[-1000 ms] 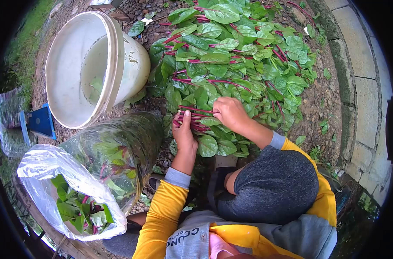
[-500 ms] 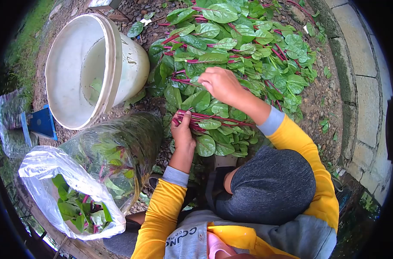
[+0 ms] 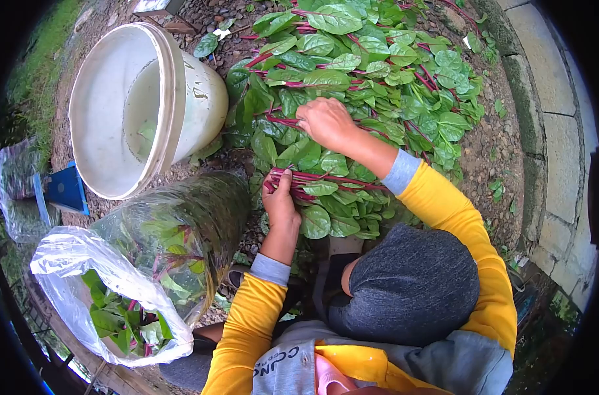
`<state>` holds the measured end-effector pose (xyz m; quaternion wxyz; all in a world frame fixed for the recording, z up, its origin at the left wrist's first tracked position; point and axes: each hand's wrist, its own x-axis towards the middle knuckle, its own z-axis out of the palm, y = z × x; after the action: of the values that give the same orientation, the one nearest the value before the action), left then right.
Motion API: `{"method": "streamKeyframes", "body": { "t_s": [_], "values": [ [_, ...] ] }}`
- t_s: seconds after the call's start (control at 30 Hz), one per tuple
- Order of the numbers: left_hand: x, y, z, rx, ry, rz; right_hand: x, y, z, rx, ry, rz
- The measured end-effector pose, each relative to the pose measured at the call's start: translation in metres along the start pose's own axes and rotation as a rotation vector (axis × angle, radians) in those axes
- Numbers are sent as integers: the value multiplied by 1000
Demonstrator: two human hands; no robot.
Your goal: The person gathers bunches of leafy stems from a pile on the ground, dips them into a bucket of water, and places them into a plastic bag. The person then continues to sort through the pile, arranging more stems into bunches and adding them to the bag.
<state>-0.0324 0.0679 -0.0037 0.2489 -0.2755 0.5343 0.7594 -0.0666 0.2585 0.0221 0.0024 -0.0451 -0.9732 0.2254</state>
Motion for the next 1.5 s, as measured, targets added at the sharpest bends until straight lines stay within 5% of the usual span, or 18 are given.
{"method": "streamKeyframes", "body": {
  "t_s": [0.2,0.33,0.47,0.73,0.9,1.0,1.17,1.5],
  "values": [
    [1,0,-1,-5,-10,0,-14,17,-49,408,-45,123],
    [2,-2,-2,3,-16,19,-25,60,-69,1039,-119,164],
    [1,-2,1,11,9,23,-35,58,-72,935,-232,173],
    [-8,3,9,7,-24,50,-65,20,28,934,-391,171],
    [-9,8,8,-97,-153,-10,-77,3,18,363,39,-61],
    [-8,10,14,-139,-157,-52,-87,-15,5,245,57,47],
    [-4,12,19,-194,-168,-130,-102,-32,-17,297,-286,108],
    [-57,12,48,-283,-290,-76,-141,-68,-9,79,148,242]
  ]
}}
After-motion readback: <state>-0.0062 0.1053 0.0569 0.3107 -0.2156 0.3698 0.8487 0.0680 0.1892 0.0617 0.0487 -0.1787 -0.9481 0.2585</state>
